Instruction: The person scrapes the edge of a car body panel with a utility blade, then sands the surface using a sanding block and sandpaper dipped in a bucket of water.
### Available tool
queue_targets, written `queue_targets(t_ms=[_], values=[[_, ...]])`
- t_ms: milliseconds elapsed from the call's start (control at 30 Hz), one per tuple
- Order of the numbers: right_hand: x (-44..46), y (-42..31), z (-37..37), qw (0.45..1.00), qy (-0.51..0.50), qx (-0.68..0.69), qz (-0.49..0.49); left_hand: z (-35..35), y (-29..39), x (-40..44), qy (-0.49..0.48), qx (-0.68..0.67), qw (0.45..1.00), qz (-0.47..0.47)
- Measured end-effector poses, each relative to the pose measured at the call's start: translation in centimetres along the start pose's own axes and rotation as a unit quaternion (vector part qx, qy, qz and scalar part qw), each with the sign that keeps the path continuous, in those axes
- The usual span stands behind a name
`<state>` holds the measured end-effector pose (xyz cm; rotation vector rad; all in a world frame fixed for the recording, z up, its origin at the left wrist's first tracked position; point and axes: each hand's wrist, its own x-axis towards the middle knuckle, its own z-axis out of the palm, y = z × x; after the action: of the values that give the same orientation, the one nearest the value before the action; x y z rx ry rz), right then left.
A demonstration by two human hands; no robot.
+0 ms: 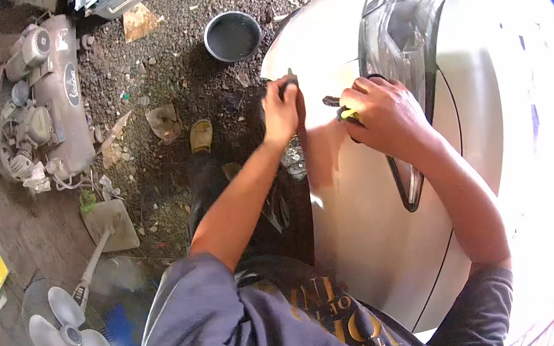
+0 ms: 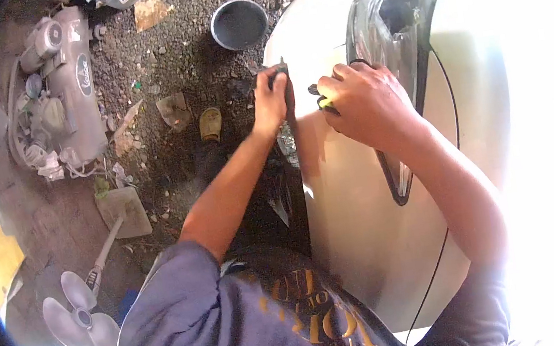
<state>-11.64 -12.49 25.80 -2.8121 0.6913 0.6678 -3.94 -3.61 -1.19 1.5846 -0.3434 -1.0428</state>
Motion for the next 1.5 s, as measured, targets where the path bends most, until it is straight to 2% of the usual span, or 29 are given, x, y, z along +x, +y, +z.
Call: queue_targets(t_ms=[67, 100, 133, 200, 267, 300, 333, 400, 433, 467, 533, 567, 600, 667, 767, 833, 900, 933, 1033, 1067, 1133, 1167, 1200, 1267, 1333, 1367, 1400, 1433, 1500], values=[[-0.1, 0.1, -0.1, 1.000, 0.008, 0.008, -0.010, -0.1, 0.5, 0.0, 0.004, -0.005, 1.000, 0.016], [-0.2, 0.2, 0.1, 0.999, 0.030, 0.016, -0.014, -0.4, -0.1, -2.0, -0.004, 0.024, 0.998, 0.061], [-0.2, 0.3, 0.5, 0.998, 0.051, 0.025, -0.016, -0.2, -0.3, -4.8, 0.035, 0.092, 0.985, 0.140], [-0.3, 0.7, 0.5, 0.997, 0.061, 0.039, -0.024, -0.6, -0.1, -6.5, 0.023, 0.129, 0.980, 0.152], [-0.2, 0.8, 0.7, 0.997, 0.060, 0.043, -0.026, 0.0, -0.7, -3.0, 0.000, 0.016, 0.999, 0.043], [-0.2, 0.7, 0.4, 0.997, 0.053, 0.047, -0.020, 0.4, 0.5, -0.7, 0.025, -0.029, 0.998, 0.047], [-0.3, 0.5, 0.4, 0.996, 0.061, 0.057, -0.011, 0.6, 1.0, 0.7, 0.021, -0.086, 0.996, -0.002], [-0.2, 0.5, 0.3, 0.994, 0.074, 0.076, 0.001, 0.5, 1.0, -1.6, 0.028, -0.053, 0.998, 0.011], [-0.1, 0.6, 0.2, 0.994, 0.073, 0.081, 0.006, 0.6, -0.4, -3.6, 0.040, -0.002, 0.993, 0.109], [-0.1, 0.7, 0.5, 0.993, 0.084, 0.088, 0.003, 0.5, -0.5, -5.8, 0.046, 0.042, 0.993, 0.097], [-0.3, 1.0, 1.2, 0.990, 0.101, 0.100, -0.004, 0.4, -0.6, -4.6, 0.029, 0.029, 0.996, 0.080], [-0.2, 1.0, 1.1, 0.991, 0.099, 0.094, -0.005, 0.3, 0.0, -2.3, -0.011, -0.067, 0.998, 0.008], [-0.1, 1.1, 1.2, 0.990, 0.106, 0.095, -0.007, 0.0, 1.0, -0.1, 0.002, 0.002, 0.999, 0.045], [-0.1, 1.3, 1.5, 0.988, 0.119, 0.100, -0.011, 0.5, 2.4, -0.1, 0.011, -0.076, 0.997, -0.014], [0.4, 1.3, 1.3, 0.986, 0.111, 0.122, 0.017, 0.0, -0.6, -5.3, 0.003, -0.030, 0.997, 0.066], [0.3, 1.1, 1.2, 0.987, 0.085, 0.134, 0.025, -0.3, 0.6, -4.5, -0.012, -0.061, 0.998, 0.023], [0.5, 1.4, 1.0, 0.988, 0.085, 0.127, 0.028, 0.2, 2.4, -0.2, -0.004, -0.087, 0.996, -0.001], [0.4, 1.2, 1.0, 0.988, 0.082, 0.128, 0.030, 0.2, 3.0, 0.5, -0.012, -0.092, 0.993, -0.069], [0.5, 1.3, 0.4, 0.985, 0.088, 0.146, 0.032, -0.1, -1.2, -2.1, 0.005, 0.015, 0.998, 0.059], [0.3, 1.2, 0.5, 0.984, 0.077, 0.156, 0.039, 0.6, -0.2, -5.1, 0.020, -0.060, 0.998, 0.022], [0.4, 1.2, 0.9, 0.979, 0.110, 0.164, 0.045, -0.2, 0.7, -3.8, 0.004, -0.011, 1.000, 0.002], [0.6, 1.3, 1.3, 0.979, 0.129, 0.154, 0.041, -0.2, 1.1, -2.0, -0.009, -0.011, 0.999, 0.035], [0.6, 1.4, 1.5, 0.977, 0.150, 0.145, 0.038, -0.1, 0.4, 0.7, -0.019, -0.031, 0.999, 0.028], [0.4, 1.2, 1.1, 0.980, 0.127, 0.144, 0.051, 0.2, -0.5, 2.2, 0.000, -0.097, 0.994, -0.057], [0.6, 1.8, 0.5, 0.982, 0.115, 0.143, 0.051, 0.5, 1.2, -2.0, 0.007, -0.055, 0.998, -0.040], [0.4, 2.0, 0.5, 0.981, 0.110, 0.149, 0.050, -0.4, -0.3, -3.7, -0.028, -0.082, 0.996, 0.019], [0.3, 1.9, 0.8, 0.982, 0.102, 0.154, 0.044, -0.1, 1.0, -4.7, -0.017, -0.040, 0.999, 0.009], [0.3, 1.8, 1.2, 0.976, 0.149, 0.155, 0.042, -0.3, 0.7, -3.8, -0.026, -0.083, 0.996, -0.019], [0.5, 1.8, 1.3, 0.975, 0.147, 0.161, 0.051, 0.1, 0.7, -0.4, -0.035, -0.140, 0.988, -0.055]])
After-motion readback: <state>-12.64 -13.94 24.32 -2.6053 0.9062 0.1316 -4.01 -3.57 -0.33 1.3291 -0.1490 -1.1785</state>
